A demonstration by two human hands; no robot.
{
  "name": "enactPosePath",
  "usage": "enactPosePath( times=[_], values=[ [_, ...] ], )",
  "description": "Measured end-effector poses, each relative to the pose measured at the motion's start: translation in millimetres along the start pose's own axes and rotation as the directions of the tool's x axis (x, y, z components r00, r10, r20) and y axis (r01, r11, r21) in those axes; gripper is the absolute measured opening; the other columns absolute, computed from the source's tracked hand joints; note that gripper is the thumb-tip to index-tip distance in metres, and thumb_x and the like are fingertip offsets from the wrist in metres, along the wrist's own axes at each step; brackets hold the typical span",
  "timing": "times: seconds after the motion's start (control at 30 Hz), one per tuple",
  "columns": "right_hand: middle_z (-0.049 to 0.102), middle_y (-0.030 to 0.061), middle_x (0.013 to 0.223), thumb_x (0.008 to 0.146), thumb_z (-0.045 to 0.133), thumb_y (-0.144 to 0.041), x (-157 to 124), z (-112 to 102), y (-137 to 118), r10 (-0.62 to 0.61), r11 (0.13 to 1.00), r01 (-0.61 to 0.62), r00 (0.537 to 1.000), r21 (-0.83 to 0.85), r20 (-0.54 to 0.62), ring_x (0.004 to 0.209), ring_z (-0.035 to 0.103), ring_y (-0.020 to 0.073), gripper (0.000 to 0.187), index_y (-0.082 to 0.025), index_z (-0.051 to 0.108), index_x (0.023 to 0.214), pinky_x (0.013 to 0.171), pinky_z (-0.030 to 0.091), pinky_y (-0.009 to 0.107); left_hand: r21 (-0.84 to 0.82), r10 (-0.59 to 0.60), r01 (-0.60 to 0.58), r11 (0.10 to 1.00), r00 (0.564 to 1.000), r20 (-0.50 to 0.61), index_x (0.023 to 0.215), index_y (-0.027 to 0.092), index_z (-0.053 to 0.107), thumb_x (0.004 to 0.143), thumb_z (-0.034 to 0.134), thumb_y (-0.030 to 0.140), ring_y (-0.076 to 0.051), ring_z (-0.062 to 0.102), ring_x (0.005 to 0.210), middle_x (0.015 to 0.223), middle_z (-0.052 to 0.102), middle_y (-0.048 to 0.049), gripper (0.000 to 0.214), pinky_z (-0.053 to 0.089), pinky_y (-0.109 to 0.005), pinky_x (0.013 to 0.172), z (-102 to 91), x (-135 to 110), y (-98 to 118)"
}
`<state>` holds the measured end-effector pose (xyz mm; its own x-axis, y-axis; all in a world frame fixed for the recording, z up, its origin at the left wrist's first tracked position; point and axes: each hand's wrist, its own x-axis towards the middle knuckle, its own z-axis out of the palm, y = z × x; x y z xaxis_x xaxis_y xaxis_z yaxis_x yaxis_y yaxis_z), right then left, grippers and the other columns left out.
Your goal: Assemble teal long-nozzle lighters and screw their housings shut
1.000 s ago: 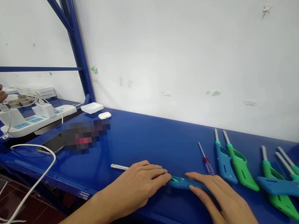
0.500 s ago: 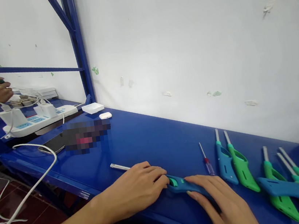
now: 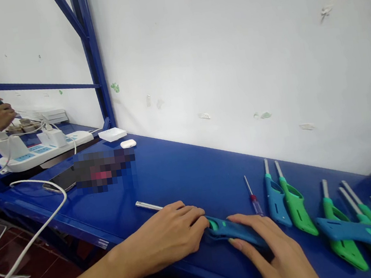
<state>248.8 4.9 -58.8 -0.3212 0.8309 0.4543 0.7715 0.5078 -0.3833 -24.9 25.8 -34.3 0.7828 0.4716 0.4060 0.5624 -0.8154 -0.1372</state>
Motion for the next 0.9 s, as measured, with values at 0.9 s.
enactPosePath(
  times=[0.9],
  values=[
    [0.061, 0.0099, 0.15, 0.098, 0.068, -0.049, -6.2, 3.4, 8.7, 0.06, 0.993, -0.066, 0.996, -0.098, -0.061, 0.109, 0.079, 0.0268, 0.023, -0.032, 0.066, 0.114, 0.065, 0.066, 0.027, -0.361, -0.372, 0.339, 0.869, 0.928, -0.022, 0.13, 0.021, 0.064, 0.112, 0.046, 0.017, -0.027, 0.068, 0.121, 0.137, 0.069, -0.0104, 0.026, 0.056, -0.047, 0.103, 6.3, -5.1, -6.6]
  ],
)
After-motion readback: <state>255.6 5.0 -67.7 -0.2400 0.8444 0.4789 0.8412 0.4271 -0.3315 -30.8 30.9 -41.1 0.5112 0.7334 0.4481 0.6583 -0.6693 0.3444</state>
